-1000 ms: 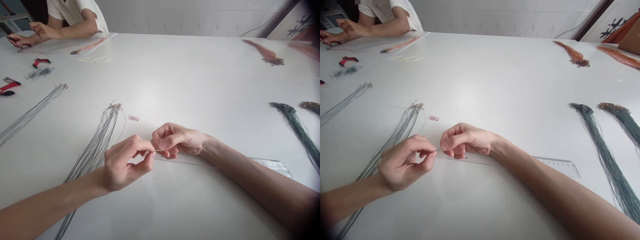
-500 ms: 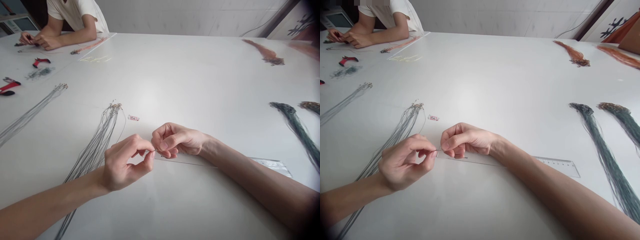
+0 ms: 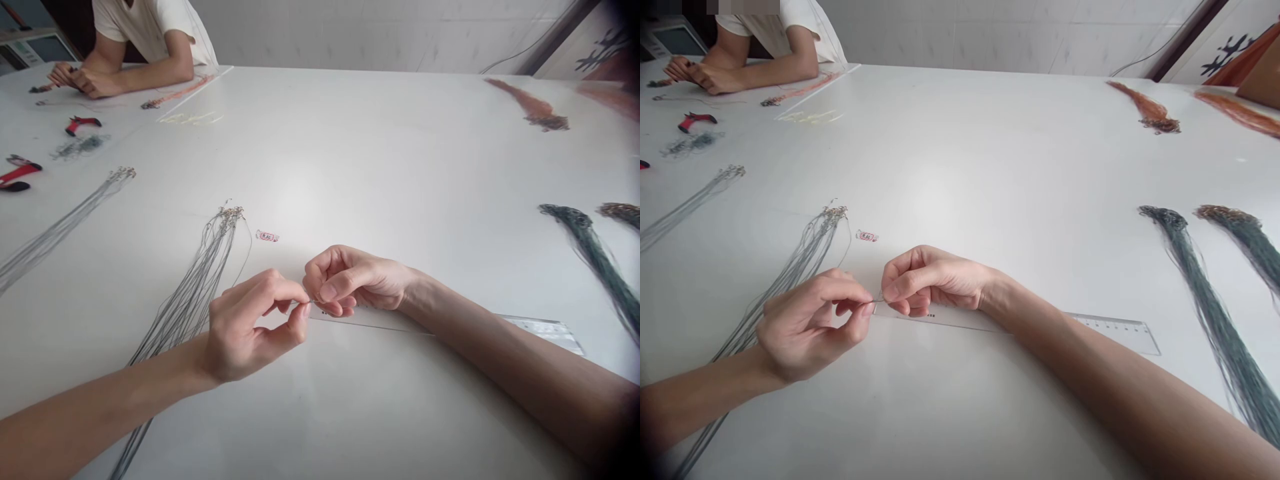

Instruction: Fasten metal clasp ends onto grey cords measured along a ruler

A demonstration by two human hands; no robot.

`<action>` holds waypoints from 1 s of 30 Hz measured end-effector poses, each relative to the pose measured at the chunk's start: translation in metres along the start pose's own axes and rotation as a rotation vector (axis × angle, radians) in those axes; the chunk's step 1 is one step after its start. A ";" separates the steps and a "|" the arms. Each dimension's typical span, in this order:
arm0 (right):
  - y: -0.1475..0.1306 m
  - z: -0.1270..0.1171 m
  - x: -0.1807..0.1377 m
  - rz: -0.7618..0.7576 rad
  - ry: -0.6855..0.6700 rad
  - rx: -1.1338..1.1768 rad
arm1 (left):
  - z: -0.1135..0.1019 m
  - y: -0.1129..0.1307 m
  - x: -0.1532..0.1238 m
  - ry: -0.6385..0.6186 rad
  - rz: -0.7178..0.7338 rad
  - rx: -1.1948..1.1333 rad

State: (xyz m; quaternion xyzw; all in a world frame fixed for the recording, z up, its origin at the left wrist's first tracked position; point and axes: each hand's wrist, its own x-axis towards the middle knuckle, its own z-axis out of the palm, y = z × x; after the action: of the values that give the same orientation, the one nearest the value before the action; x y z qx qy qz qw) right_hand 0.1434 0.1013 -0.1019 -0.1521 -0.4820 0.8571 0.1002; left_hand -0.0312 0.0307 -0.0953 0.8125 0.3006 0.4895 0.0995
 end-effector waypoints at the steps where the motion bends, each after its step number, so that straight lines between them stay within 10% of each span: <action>1: 0.000 0.000 0.000 -0.001 0.000 -0.001 | 0.000 0.000 0.000 -0.001 0.001 0.003; 30: 0.000 0.000 0.000 -0.009 -0.004 -0.008 | 0.001 0.000 -0.001 0.003 -0.002 0.005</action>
State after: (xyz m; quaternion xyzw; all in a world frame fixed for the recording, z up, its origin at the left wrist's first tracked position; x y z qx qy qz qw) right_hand 0.1433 0.1016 -0.1023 -0.1485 -0.4861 0.8550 0.1025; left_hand -0.0309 0.0300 -0.0968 0.8117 0.3027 0.4899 0.0976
